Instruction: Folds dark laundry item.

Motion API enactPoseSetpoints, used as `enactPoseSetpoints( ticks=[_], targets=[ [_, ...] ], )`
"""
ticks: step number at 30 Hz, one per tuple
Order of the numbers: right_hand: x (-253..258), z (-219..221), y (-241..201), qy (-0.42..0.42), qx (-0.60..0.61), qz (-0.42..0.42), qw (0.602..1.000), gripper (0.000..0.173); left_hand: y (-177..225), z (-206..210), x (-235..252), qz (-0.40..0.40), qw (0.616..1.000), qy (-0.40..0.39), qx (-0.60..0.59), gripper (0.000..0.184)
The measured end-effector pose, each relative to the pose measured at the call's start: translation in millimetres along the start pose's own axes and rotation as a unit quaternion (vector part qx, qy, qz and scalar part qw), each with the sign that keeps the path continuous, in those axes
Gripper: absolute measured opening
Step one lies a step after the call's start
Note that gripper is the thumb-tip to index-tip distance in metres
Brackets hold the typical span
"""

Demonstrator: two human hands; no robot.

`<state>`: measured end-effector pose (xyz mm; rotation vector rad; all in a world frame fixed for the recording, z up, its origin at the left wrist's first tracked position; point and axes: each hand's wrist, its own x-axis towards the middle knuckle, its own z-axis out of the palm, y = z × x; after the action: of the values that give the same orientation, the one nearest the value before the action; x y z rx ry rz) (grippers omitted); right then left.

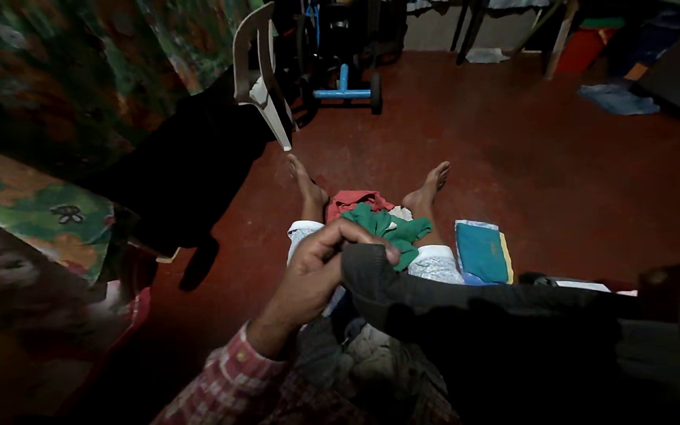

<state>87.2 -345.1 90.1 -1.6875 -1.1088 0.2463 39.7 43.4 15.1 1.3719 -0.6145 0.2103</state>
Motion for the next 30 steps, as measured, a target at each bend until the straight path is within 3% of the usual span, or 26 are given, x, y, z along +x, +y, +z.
enactPoseSetpoints(
  ticks=[2, 4, 8, 10, 13, 15, 22, 27, 30],
  targets=[
    [-2.4, -13.8, 18.5, -0.035, -0.070, 0.018, 0.997, 0.017, 27.6, -6.9, 1.1, 0.021, 0.999, -0.026, -0.011, 0.017],
    [3.4, -18.0, 24.9, -0.045, -0.171, 0.046, 0.983, 0.024, 52.1, -13.0, 0.4, 0.038, 0.997, -0.064, 0.026, 0.015],
    [6.8, -10.7, 46.9, -0.023, -0.360, 0.061, 0.931, 0.043, 82.5, -31.4, 0.6, 0.057, 0.948, -0.208, 0.235, 0.019],
    [7.2, -3.2, 51.7, -0.039, -0.412, 0.042, 0.909, 0.045, 86.9, -38.7, -2.3, 0.057, 0.882, -0.265, 0.386, 0.023],
    [7.6, 10.7, 50.4, -0.100, -0.428, 0.029, 0.898, 0.041, 83.4, -45.6, -16.2, 0.059, 0.728, -0.311, 0.608, 0.034],
    [8.5, 22.0, 47.8, -0.108, -0.438, 0.023, 0.892, 0.036, 79.0, -49.9, -26.7, 0.050, 0.675, -0.316, 0.664, 0.031],
    [17.5, 35.6, 36.1, -0.098, -0.474, 0.021, 0.875, 0.032, 85.0, -45.6, -36.5, -0.005, 0.658, -0.292, 0.694, 0.018],
    [26.0, 25.1, 43.9, -0.071, -0.487, -0.004, 0.871, 0.038, 85.7, -56.1, -24.1, 0.034, 0.649, -0.233, 0.724, 0.024],
    [33.4, 10.9, 47.4, 0.020, -0.499, -0.060, 0.864, 0.043, 93.9, -62.6, -7.1, 0.082, 0.643, -0.173, 0.741, 0.019]
  ],
)
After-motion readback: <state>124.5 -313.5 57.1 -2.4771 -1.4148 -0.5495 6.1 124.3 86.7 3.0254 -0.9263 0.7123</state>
